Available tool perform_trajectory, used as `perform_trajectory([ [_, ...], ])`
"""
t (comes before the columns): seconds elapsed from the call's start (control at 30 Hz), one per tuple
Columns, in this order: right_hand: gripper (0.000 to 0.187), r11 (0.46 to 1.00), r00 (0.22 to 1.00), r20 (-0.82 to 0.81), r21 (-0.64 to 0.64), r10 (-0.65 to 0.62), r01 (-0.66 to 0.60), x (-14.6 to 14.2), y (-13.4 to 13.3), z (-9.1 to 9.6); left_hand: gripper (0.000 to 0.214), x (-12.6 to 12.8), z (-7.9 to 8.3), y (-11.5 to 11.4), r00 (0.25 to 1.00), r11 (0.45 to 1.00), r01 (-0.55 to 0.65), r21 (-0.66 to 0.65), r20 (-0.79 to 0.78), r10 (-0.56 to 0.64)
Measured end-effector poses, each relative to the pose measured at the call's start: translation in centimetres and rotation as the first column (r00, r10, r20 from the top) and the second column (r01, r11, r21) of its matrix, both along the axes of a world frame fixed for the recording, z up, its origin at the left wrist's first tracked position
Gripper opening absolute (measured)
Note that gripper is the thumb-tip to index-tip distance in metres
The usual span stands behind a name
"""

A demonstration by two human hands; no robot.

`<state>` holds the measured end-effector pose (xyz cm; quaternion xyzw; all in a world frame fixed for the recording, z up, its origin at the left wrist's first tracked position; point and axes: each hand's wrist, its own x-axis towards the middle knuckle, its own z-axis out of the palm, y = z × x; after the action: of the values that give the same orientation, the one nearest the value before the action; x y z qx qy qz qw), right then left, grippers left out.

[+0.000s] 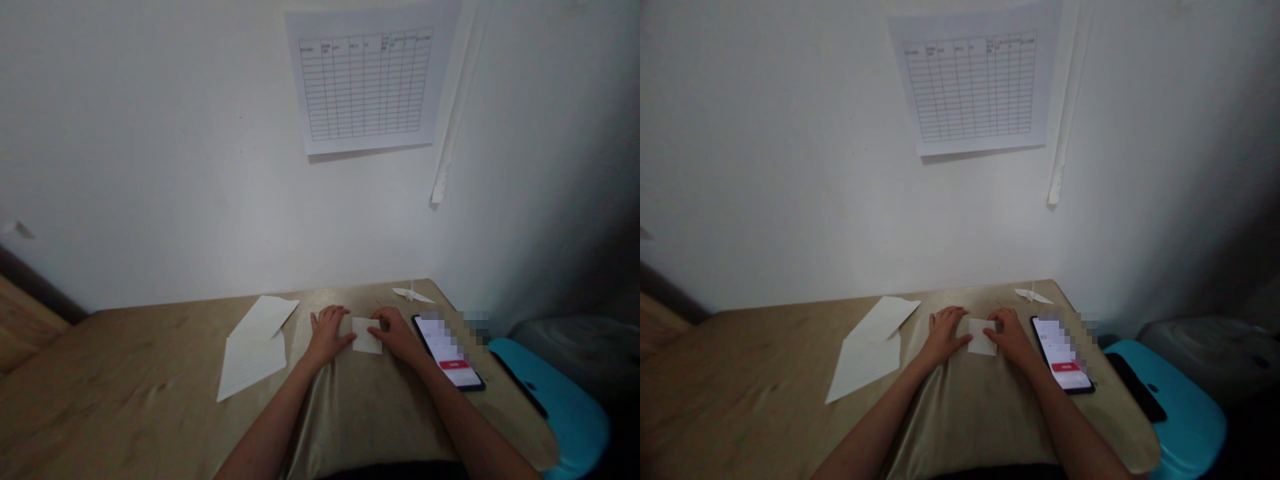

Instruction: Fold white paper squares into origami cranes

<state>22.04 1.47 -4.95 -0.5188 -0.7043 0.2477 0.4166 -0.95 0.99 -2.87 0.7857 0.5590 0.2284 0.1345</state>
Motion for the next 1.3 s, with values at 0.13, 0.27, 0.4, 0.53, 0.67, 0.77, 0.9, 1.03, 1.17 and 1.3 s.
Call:
perform_trajectory([
  [0.13, 0.027, 0.995, 0.994, -0.021, 0.010, -0.103, 0.103, 0.0, -0.1, 0.6, 0.058, -0.2, 0.1, 0.0, 0.999, 0.999, -0.039, 0.014, 0.013, 0.039],
  [0.27, 0.020, 0.969, 0.985, 0.017, 0.181, -0.172, 0.166, 0.2, -0.3, 1.5, 0.057, -0.3, 0.2, -0.1, 0.999, 0.999, -0.050, 0.003, 0.009, 0.050],
  [0.4, 0.009, 0.963, 0.954, 0.263, 0.261, -0.140, 0.069, 0.3, -0.8, 2.4, 0.056, -0.2, 0.1, 0.0, 0.998, 0.998, -0.058, -0.011, -0.005, 0.058],
  [0.53, 0.017, 0.979, 0.897, 0.435, 0.204, -0.082, -0.009, -0.2, -1.1, 2.3, 0.051, -0.2, 0.0, 0.0, 0.999, 0.999, -0.052, 0.005, 0.003, 0.052],
  [0.67, 0.012, 0.992, 0.889, 0.457, 0.125, -0.027, -0.034, -0.4, -1.1, 1.5, 0.042, -0.2, 0.1, -0.2, 1.000, 1.000, -0.024, 0.011, -0.009, 0.024],
  [0.77, 0.019, 0.997, 0.892, 0.453, 0.066, 0.000, -0.033, -0.2, -1.0, 1.2, 0.033, -0.1, 0.4, -0.4, 1.000, 1.000, -0.010, 0.005, -0.028, 0.010],
  [0.9, 0.039, 0.999, 0.877, 0.479, 0.007, 0.041, -0.050, -0.1, -1.3, 1.7, 0.023, 0.0, 0.4, -0.5, 0.998, 1.000, 0.015, -0.023, -0.059, -0.017],
  [1.03, 0.032, 0.997, 0.853, 0.518, -0.004, 0.064, -0.072, -0.2, -1.5, 1.9, 0.023, 0.0, 0.3, -0.4, 0.997, 0.997, 0.025, -0.068, -0.075, -0.030],
  [1.17, 0.042, 0.995, 0.838, 0.540, 0.007, 0.080, -0.099, -0.2, -1.4, 1.7, 0.024, 0.0, 0.4, -0.4, 0.996, 0.997, 0.015, -0.078, -0.083, -0.022],
  [1.3, 0.051, 0.998, 0.845, 0.531, 0.000, 0.058, -0.068, -0.2, -1.2, 1.1, 0.030, 0.2, 0.7, -0.7, 0.996, 0.996, -0.013, -0.089, -0.090, 0.005],
])
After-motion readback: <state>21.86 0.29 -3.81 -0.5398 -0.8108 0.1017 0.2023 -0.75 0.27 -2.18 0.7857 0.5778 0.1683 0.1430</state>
